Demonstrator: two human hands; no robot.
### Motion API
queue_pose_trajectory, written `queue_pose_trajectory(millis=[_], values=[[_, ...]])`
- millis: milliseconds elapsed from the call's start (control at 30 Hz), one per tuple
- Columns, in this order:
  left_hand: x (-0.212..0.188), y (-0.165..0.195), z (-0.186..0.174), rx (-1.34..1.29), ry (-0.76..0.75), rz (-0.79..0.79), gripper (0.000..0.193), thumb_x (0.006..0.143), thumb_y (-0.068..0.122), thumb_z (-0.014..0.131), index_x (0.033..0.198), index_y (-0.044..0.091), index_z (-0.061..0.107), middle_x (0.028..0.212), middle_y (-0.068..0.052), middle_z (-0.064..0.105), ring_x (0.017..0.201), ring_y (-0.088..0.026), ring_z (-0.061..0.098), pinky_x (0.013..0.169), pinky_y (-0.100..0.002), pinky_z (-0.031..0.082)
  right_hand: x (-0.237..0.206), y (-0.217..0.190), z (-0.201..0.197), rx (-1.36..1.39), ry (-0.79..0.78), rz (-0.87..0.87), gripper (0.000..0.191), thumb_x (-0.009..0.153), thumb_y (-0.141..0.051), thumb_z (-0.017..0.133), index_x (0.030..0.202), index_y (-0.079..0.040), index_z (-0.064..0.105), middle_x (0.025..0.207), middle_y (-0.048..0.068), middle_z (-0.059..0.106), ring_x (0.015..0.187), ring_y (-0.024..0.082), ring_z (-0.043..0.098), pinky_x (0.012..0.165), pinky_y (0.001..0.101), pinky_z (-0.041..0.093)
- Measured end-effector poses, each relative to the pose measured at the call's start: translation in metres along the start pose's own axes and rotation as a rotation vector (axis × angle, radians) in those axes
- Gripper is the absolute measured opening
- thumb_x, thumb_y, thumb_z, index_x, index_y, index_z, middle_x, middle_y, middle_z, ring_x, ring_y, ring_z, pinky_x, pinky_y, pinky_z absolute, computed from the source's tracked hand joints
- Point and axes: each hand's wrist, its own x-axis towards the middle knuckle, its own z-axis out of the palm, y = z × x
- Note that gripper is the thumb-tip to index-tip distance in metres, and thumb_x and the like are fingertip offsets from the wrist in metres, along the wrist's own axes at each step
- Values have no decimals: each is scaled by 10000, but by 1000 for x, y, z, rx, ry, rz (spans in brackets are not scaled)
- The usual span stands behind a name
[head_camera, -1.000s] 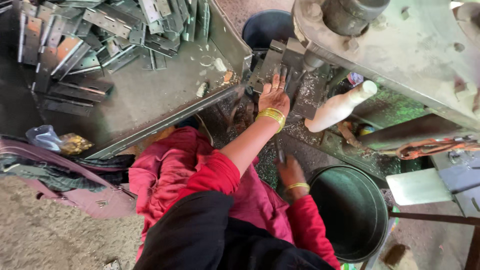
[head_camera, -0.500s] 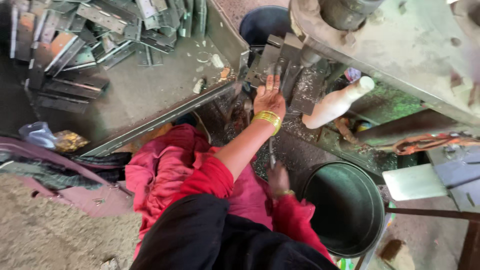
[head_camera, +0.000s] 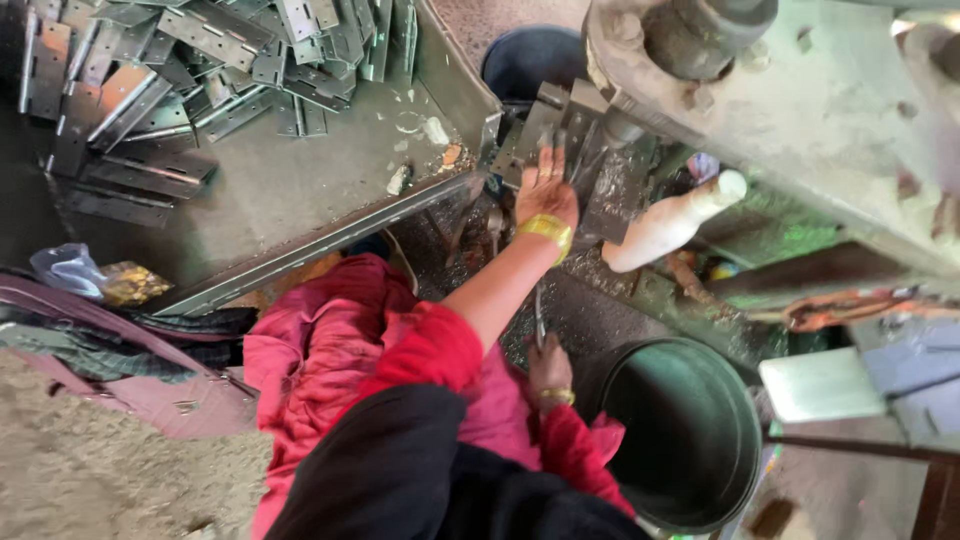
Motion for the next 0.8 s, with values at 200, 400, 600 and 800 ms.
queue_pose_trajectory(millis=[200,400,600,800], values=[[21,-12,8,126,-17,-41,435,988,150,426,1370,158,632,1724,-76,39,1581,-253,74,1023,-388,295,12,-11,-37,-146,-57,-7,429,919,-407,694,1033,3,636,973,312,690,954,524,642,785,588,508],[63,6,12,149,28,-51,441,1036,205,417,1415,82,605,1707,-137,103,1578,-305,82,1101,-447,233,-4,-21,-32,-8,-37,30,395,888,-419,616,1040,-58,665,972,263,722,924,476,701,800,565,534],[44,2,2,82,32,-39,387,995,157,475,1323,118,677,1717,-106,164,1579,-290,120,1087,-419,265,-12,-9,9,-151,11,45,351,973,-358,642,1064,-19,638,939,273,713,909,494,676,766,578,510],[-38,-89,8,-269,559,110,318,788,241,653,1085,203,763,1339,-95,639,1359,-322,488,1076,-474,423,-19,-30,-48,-573,8,-318,457,971,-284,619,1407,-148,605,1150,209,681,702,402,700,580,512,551]])
